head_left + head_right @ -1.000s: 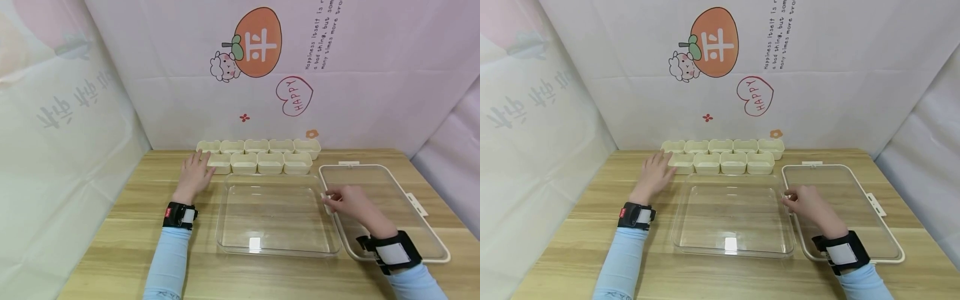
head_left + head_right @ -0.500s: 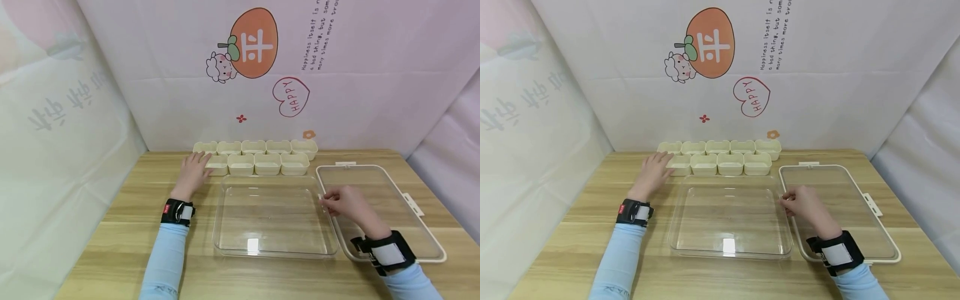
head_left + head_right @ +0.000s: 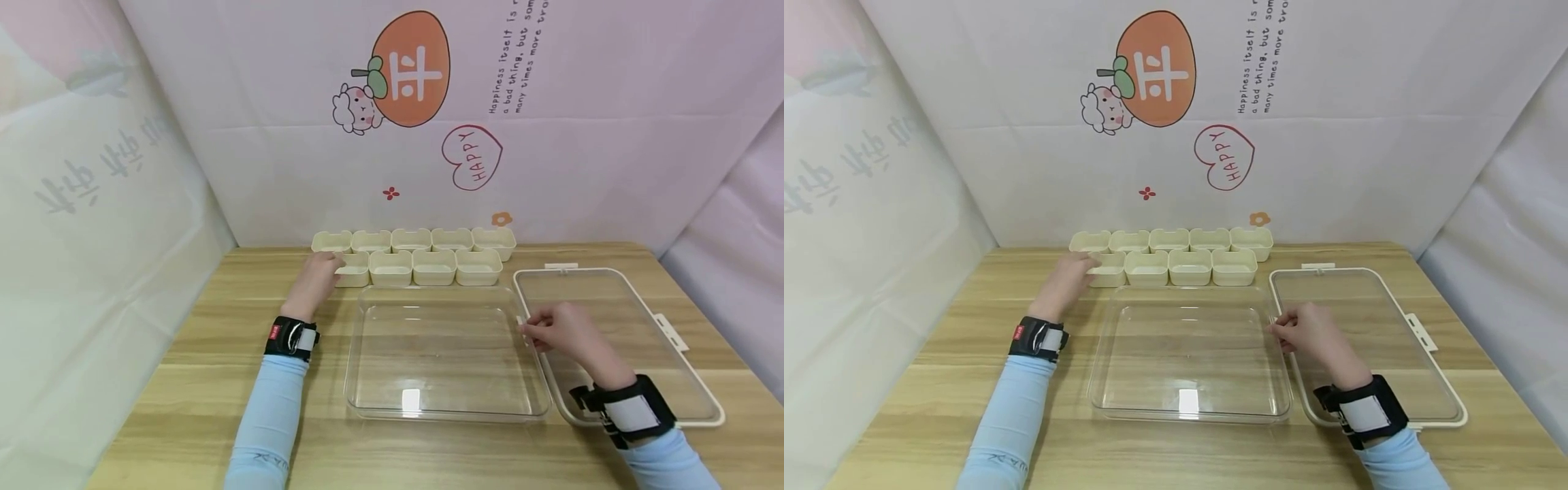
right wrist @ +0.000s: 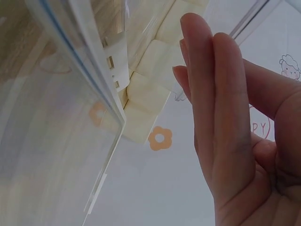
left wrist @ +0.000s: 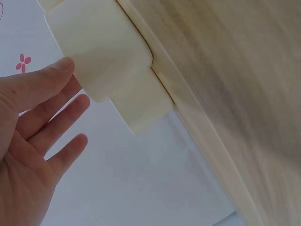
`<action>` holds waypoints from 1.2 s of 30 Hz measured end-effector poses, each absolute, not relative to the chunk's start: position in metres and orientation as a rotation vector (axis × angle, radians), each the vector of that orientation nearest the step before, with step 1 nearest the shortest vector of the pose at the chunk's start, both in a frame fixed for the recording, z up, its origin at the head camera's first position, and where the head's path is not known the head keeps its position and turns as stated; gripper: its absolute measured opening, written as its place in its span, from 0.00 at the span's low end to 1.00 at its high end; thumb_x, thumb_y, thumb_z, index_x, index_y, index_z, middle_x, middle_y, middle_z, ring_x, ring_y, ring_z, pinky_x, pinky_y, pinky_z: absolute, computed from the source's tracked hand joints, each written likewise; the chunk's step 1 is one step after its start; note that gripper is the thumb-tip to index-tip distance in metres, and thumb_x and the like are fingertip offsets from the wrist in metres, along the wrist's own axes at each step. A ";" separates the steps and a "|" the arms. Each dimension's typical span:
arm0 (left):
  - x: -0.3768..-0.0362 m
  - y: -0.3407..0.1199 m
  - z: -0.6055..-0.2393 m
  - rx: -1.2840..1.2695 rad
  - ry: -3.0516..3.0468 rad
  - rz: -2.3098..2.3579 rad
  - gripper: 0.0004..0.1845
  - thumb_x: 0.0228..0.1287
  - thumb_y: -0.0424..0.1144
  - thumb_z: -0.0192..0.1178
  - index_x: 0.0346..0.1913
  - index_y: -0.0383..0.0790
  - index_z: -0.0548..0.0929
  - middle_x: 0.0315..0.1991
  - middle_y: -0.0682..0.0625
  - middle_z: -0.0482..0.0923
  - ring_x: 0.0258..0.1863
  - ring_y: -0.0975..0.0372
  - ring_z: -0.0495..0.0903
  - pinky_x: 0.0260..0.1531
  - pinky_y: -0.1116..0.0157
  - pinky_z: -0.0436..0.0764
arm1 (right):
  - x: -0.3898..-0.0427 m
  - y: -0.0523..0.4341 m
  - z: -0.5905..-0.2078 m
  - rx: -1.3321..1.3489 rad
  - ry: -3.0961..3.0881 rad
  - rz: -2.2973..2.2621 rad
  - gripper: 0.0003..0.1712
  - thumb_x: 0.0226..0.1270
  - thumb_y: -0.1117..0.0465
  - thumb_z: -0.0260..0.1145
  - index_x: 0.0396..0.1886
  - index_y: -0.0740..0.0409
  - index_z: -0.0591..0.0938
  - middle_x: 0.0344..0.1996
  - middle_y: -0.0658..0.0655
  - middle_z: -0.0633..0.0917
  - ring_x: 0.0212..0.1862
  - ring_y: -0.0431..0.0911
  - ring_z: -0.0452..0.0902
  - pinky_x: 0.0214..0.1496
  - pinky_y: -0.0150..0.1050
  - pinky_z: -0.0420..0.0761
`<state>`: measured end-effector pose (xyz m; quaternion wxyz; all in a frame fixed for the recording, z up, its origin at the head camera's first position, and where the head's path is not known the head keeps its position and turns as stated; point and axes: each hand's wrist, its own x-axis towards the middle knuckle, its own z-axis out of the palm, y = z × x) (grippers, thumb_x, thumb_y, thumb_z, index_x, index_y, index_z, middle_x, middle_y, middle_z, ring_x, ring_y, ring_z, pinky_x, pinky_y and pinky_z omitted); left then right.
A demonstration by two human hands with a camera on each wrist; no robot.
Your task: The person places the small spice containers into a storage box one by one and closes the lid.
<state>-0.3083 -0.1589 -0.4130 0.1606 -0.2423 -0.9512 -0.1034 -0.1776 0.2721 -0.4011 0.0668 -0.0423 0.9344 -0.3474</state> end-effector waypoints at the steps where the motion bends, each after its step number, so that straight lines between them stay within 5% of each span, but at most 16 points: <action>1: -0.309 -0.159 -0.413 -0.701 -2.712 -0.295 0.13 0.52 0.26 0.67 0.43 0.34 0.85 0.41 0.43 0.83 0.45 0.51 0.79 0.52 0.57 0.75 | -0.178 0.272 -0.401 -0.127 2.817 -1.045 0.12 0.62 0.57 0.66 0.31 0.64 0.84 0.19 0.52 0.85 0.23 0.41 0.82 0.27 0.37 0.82; 15: -0.312 -0.159 -0.420 -0.685 -2.801 -0.368 0.09 0.61 0.24 0.55 0.35 0.34 0.86 0.32 0.44 0.83 0.35 0.55 0.81 0.38 0.60 0.80 | -0.178 0.272 -0.401 -0.117 2.805 -1.067 0.12 0.62 0.58 0.66 0.31 0.64 0.84 0.20 0.52 0.85 0.23 0.42 0.82 0.27 0.38 0.83; 36: -0.308 -0.160 -0.418 -0.690 -2.761 -0.377 0.10 0.61 0.26 0.58 0.38 0.37 0.88 0.38 0.46 0.86 0.39 0.55 0.85 0.42 0.59 0.81 | -0.176 0.271 -0.401 -0.104 2.791 -1.084 0.12 0.62 0.58 0.66 0.32 0.65 0.83 0.21 0.54 0.86 0.22 0.42 0.82 0.26 0.38 0.83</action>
